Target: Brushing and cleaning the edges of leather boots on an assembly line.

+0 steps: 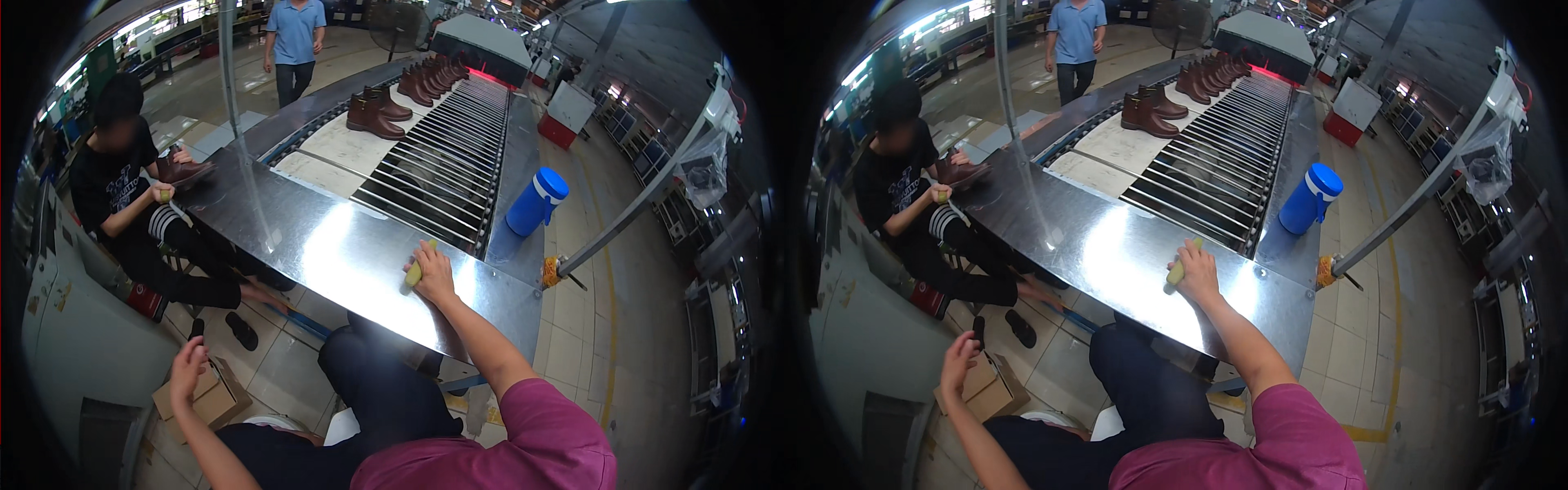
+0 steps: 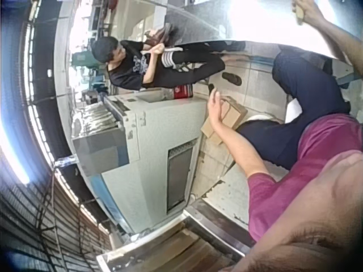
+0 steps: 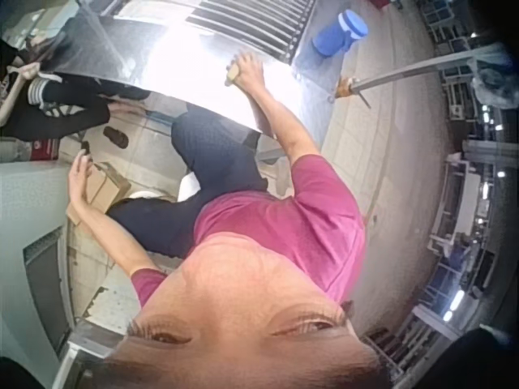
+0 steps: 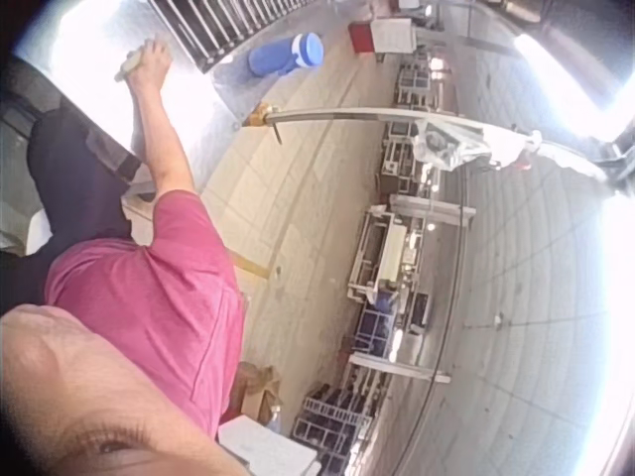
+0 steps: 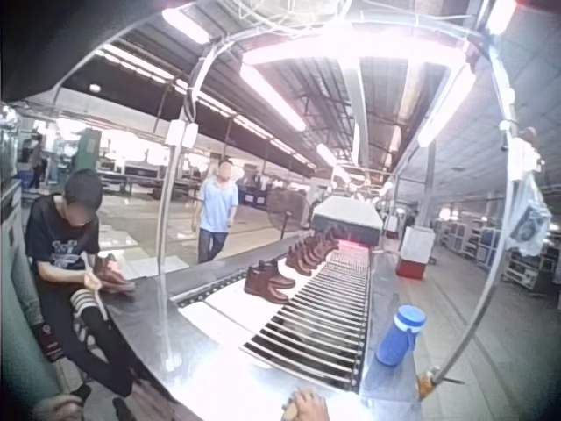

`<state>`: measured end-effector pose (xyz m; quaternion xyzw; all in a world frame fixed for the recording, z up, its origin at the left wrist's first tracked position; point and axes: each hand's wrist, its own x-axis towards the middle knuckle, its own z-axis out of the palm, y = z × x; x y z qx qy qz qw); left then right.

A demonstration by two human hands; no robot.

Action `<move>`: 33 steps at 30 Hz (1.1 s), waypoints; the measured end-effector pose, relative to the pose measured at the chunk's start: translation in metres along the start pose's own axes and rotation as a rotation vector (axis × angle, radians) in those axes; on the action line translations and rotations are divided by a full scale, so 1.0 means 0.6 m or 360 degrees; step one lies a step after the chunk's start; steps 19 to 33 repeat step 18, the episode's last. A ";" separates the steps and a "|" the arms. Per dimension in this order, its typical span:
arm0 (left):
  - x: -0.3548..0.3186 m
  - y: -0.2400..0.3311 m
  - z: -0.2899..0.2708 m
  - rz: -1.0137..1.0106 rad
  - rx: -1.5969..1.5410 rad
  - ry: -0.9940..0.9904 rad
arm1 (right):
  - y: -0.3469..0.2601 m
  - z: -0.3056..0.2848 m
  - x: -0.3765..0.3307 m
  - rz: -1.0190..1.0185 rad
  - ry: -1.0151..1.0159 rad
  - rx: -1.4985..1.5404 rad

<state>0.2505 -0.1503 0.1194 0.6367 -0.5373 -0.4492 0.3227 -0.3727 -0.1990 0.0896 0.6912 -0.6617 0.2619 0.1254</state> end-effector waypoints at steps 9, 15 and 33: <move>0.021 -0.117 0.006 0.0063 0.0329 0.0258 | 0.020 -0.018 -0.001 -0.0011 0.0002 0.0046; -0.005 -0.363 -0.014 -0.0541 0.1486 -0.0844 | 0.035 0.045 0.010 0.0005 0.0024 0.0539; -0.002 -0.370 -0.110 -0.0432 0.0967 -0.0010 | -0.017 0.087 -0.047 0.1107 -0.0484 0.2336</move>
